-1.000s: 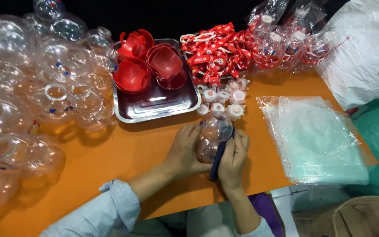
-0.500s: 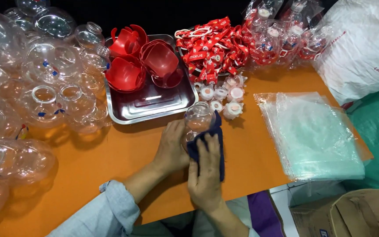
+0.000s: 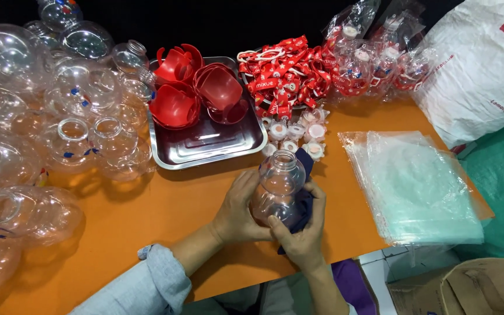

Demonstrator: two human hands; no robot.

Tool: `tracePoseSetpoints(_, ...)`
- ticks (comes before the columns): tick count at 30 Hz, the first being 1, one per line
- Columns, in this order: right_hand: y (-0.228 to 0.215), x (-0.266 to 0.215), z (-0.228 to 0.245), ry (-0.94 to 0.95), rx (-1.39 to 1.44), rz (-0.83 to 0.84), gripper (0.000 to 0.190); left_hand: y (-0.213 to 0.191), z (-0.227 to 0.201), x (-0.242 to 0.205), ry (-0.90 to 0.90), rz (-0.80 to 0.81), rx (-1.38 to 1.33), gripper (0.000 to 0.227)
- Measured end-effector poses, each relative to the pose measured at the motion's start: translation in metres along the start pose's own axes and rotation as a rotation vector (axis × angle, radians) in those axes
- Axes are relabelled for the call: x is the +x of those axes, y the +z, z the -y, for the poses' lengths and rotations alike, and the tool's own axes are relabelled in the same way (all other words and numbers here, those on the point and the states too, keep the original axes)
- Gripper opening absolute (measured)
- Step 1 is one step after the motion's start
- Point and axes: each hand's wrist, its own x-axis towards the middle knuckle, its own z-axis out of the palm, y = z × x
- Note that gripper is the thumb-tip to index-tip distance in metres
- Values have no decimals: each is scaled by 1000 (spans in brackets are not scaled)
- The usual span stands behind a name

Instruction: The person is assembling plastic containers by attaching small components and cleaning them with a cloth at a workspace.

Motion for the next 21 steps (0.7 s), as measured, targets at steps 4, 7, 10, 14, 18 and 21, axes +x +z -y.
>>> tracePoseSetpoints(4, -3, 8, 17, 70, 79, 73, 77, 1, 1, 0, 43, -4, 39, 96)
tracePoseSetpoints(7, 5, -2, 20, 132, -127, 52, 78, 2, 7, -1, -33, 19, 78, 90)
tracePoseSetpoints(10, 18, -18, 6, -32, -425, -48, 70, 5, 15, -4, 0, -3, 206, 84)
tracePoseSetpoints(14, 28, -33, -5, -232, -553, -19, 61, 5, 11, -5, -109, -28, 183, 53)
tracePoseSetpoints(18, 26, -26, -2, -326, -525, 77, 46, 1, 10, -1, -130, -3, 123, 29)
tracePoseSetpoints(21, 15, -25, -12, -258, -400, 5, 43, 4, 4, -1, -90, -29, 99, 58)
